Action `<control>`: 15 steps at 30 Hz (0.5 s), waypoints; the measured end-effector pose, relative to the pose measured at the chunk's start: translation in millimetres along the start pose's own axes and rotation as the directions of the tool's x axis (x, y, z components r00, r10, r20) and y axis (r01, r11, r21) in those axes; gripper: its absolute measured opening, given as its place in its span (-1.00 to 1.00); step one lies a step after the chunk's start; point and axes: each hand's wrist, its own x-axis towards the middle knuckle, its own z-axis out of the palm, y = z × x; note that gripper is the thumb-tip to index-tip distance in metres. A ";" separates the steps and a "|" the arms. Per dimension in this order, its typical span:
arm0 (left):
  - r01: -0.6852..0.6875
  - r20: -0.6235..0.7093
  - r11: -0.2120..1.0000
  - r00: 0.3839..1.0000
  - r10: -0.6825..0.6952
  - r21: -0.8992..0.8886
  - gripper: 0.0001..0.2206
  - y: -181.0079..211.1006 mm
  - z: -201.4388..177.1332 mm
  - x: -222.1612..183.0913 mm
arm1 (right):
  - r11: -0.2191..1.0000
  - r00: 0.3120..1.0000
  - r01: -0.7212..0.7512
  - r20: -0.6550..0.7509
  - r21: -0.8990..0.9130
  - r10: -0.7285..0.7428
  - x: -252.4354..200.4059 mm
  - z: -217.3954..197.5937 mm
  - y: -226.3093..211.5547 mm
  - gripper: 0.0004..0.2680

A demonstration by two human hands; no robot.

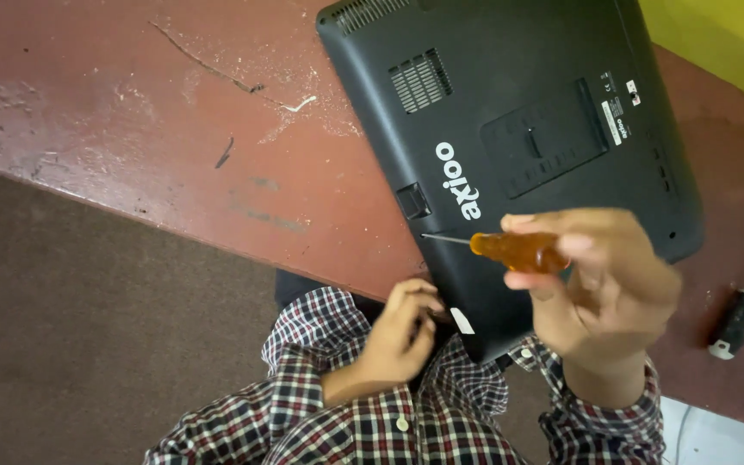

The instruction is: Fastening screws on the back cover of an electronic device using a manual screwdriver.

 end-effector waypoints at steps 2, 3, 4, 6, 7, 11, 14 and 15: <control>-0.057 -0.078 0.998 0.995 0.058 0.019 -0.75 9.3 -19.9 16.0 | 0.998 0.997 0.059 0.056 -0.010 -0.058 12.7 6.0 -12.2 -0.81; -0.112 -0.150 0.993 0.982 0.117 0.041 -0.78 14.0 -29.8 24.1 | 0.993 0.987 0.115 0.111 -0.018 -0.113 18.9 8.9 -18.3 -0.93; -0.114 -0.150 0.993 0.981 0.119 0.042 -0.78 22.3 -42.8 37.1 | 0.993 0.987 0.117 0.110 -0.018 -0.115 17.6 7.5 -20.6 -0.93; -0.088 -0.164 0.973 0.978 0.125 0.214 -0.78 39.6 -68.9 63.1 | 0.974 0.979 0.018 0.196 0.225 -0.063 15.1 4.5 -25.3 -0.92; -0.090 -0.165 0.972 0.978 0.127 0.216 -0.78 46.0 -74.3 73.4 | 0.974 0.979 0.021 0.195 0.225 -0.066 15.3 3.5 -21.7 -0.92; -0.431 0.181 0.865 0.901 0.395 0.258 -0.72 52.5 -80.1 102.4 | 0.974 0.982 0.119 0.121 0.192 -0.144 11.9 5.4 0.0 -0.81; -0.491 0.207 0.832 0.869 0.449 0.259 -0.70 44.8 -73.6 116.2 | 0.982 0.985 0.167 0.034 0.086 -0.170 10.6 9.6 -0.5 -0.78; -0.510 0.163 0.817 0.860 0.484 0.268 -0.69 42.5 -72.5 120.9 | 0.988 0.988 0.152 0.006 0.041 -0.152 11.3 11.5 -4.0 -0.88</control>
